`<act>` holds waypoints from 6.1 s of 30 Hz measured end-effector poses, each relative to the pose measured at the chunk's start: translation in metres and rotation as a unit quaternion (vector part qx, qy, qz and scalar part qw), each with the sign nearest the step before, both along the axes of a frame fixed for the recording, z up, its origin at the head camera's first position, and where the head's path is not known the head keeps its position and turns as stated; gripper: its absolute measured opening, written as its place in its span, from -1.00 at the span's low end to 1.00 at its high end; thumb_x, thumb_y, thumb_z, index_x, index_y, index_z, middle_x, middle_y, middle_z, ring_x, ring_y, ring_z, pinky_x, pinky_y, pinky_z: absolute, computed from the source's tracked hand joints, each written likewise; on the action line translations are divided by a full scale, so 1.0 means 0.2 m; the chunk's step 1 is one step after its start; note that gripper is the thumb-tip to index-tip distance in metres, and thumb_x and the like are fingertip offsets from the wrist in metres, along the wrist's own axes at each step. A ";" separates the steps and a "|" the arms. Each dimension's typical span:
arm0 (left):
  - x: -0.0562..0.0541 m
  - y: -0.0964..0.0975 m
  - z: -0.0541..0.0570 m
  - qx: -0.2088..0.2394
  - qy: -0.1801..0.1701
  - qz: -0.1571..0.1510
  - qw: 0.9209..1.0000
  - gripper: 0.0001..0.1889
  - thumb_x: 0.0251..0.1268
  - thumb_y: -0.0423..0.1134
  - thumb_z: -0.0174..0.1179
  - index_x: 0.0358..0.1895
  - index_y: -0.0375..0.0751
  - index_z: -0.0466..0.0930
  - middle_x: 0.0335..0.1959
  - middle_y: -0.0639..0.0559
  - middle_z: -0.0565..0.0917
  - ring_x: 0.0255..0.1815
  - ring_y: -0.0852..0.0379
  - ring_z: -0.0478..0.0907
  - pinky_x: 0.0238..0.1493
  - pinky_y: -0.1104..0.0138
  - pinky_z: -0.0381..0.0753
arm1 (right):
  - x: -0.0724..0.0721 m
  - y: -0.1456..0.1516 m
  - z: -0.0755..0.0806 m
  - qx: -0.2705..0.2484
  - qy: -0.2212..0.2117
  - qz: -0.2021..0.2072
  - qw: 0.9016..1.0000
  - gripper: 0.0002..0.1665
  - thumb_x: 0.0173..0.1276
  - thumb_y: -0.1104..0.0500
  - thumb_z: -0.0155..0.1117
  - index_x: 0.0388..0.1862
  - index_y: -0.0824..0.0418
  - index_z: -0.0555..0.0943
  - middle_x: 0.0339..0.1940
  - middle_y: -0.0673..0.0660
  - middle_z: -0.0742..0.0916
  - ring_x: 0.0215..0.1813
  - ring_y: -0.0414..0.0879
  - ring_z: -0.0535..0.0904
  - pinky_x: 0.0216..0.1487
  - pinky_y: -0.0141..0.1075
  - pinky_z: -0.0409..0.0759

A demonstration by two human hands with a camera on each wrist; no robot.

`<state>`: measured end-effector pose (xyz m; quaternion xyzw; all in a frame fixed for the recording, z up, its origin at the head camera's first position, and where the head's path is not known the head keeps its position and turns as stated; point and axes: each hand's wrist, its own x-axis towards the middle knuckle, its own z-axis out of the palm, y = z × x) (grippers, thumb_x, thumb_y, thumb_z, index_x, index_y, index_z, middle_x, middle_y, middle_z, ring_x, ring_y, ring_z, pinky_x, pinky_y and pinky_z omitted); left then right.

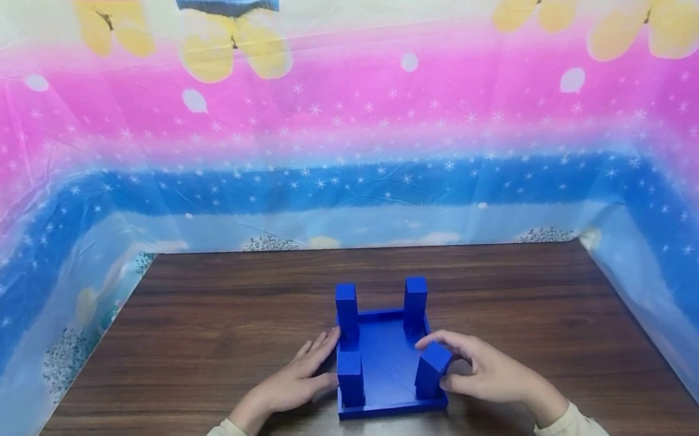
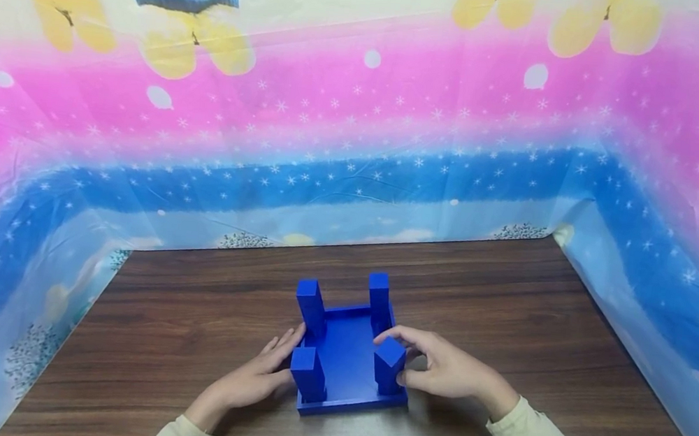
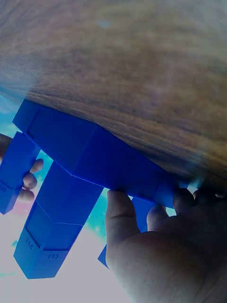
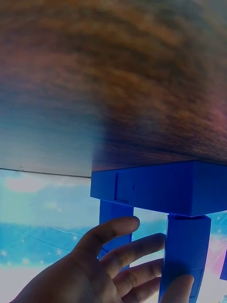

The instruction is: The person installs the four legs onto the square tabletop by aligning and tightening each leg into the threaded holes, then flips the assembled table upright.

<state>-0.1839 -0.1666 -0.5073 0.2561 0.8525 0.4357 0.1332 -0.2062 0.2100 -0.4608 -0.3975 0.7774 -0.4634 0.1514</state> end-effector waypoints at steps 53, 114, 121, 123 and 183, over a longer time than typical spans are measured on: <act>0.00 -0.01 -0.03 0.019 0.016 -0.004 1.000 -0.15 0.63 0.02 0.10 0.73 -0.25 -0.09 0.73 -0.26 -0.01 0.72 -0.33 -0.26 0.65 0.31 -0.50 | 0.00 0.01 -0.02 -0.001 0.020 0.014 1.000 -0.20 0.33 0.48 0.25 0.54 0.13 0.41 0.43 0.21 0.60 0.24 -0.16 0.51 0.04 -0.22 0.60; 0.01 0.01 0.04 -0.031 -0.017 0.004 0.999 -0.14 0.63 -0.01 0.10 0.72 -0.33 -0.13 0.74 -0.22 -0.05 0.74 -0.24 -0.27 0.66 -0.18 -0.39 | 0.01 0.01 0.00 0.022 -0.003 0.010 1.000 -0.30 0.40 0.19 0.45 0.48 0.03 0.46 0.46 0.19 0.56 0.34 -0.08 0.52 0.18 -0.13 0.69; 0.01 0.01 0.04 -0.022 -0.010 0.003 1.000 -0.14 0.63 -0.01 0.10 0.72 -0.33 -0.13 0.74 -0.25 -0.04 0.74 -0.27 -0.27 0.67 -0.16 -0.39 | 0.01 0.01 0.00 0.010 -0.008 0.030 0.999 -0.28 0.43 0.41 0.26 0.52 0.03 0.43 0.41 0.12 0.62 0.28 -0.15 0.56 0.15 -0.22 0.67; 0.01 0.01 0.03 -0.014 -0.007 0.002 1.000 -0.13 0.62 0.00 0.11 0.72 -0.33 -0.12 0.73 -0.25 -0.05 0.74 -0.28 -0.27 0.70 0.00 -0.41 | 0.00 0.01 0.00 0.011 -0.009 0.032 0.999 -0.30 0.45 0.40 0.26 0.52 0.05 0.42 0.40 0.09 0.63 0.26 -0.15 0.57 0.10 -0.23 0.66; 0.00 0.00 -0.01 0.003 0.011 0.004 1.000 -0.13 0.62 0.06 0.12 0.72 -0.29 -0.09 0.73 -0.22 -0.01 0.74 -0.26 -0.24 0.58 0.52 -0.47 | 0.00 0.01 -0.01 0.006 0.037 0.012 0.999 -0.31 0.35 0.20 0.51 0.44 0.14 0.52 0.35 0.15 0.64 0.28 -0.09 0.57 0.15 -0.10 0.69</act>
